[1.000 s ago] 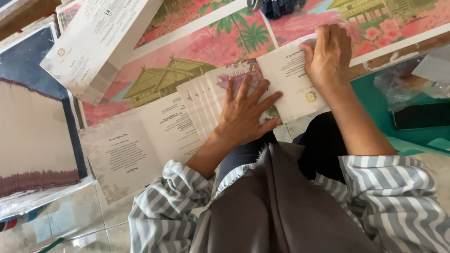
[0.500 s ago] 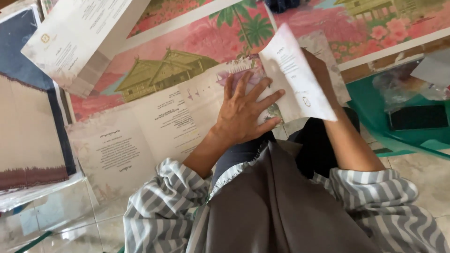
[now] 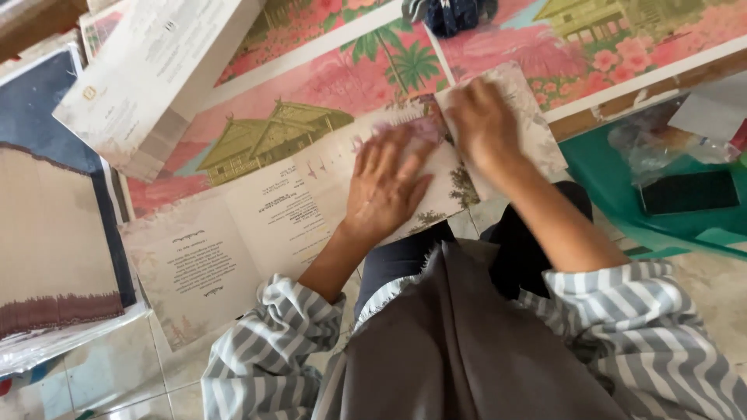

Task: The person sits on a stool and handles a stack of printed papers, flipping through them and separating individual sheets. They then fold the papers in half and stack them neatly on their lap.

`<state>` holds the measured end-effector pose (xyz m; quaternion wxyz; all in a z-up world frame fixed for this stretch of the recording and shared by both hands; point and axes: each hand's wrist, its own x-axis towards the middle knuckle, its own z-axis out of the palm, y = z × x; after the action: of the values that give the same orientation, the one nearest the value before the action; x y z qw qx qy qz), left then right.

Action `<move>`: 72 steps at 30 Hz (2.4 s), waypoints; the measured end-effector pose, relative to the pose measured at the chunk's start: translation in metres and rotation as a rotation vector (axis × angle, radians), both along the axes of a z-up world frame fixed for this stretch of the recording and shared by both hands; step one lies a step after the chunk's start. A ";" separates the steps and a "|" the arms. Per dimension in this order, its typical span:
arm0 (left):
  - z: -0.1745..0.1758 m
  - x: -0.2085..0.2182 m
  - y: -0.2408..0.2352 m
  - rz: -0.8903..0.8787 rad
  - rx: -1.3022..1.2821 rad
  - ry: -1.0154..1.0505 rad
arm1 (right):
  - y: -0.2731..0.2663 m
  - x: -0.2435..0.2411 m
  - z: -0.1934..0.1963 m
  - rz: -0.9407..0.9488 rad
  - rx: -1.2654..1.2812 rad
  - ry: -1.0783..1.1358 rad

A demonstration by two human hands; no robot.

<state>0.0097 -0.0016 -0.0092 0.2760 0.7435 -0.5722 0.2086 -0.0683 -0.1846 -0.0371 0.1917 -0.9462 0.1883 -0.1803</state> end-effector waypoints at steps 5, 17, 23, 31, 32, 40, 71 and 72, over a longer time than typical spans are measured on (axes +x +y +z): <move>0.008 -0.011 -0.018 0.004 0.289 -0.249 | -0.061 -0.017 -0.013 -0.080 -0.368 -0.146; 0.010 -0.012 -0.006 -0.051 0.366 -0.157 | -0.050 -0.015 0.001 -0.088 -0.585 -0.371; 0.011 -0.013 -0.006 -0.031 0.406 -0.166 | -0.051 -0.017 -0.007 -0.125 -0.460 -0.255; 0.010 -0.013 -0.006 -0.040 0.391 -0.145 | -0.075 -0.017 -0.014 -0.107 -0.278 -0.041; 0.010 -0.012 -0.006 -0.039 0.403 -0.143 | -0.075 -0.017 -0.015 -0.118 -0.327 -0.021; 0.009 -0.011 -0.006 -0.072 0.382 -0.088 | -0.071 -0.034 0.047 -0.089 0.016 -0.030; 0.001 -0.018 -0.020 -0.115 0.426 -0.142 | -0.059 -0.019 -0.015 -0.156 -0.256 -0.051; 0.002 -0.016 -0.018 -0.114 0.425 -0.142 | -0.057 -0.018 -0.011 -0.154 -0.258 -0.051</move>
<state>-0.0067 -0.0191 -0.0074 0.0836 0.7351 -0.6622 0.1193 -0.0864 -0.2416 -0.0480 0.0590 -0.9408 0.2308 -0.2413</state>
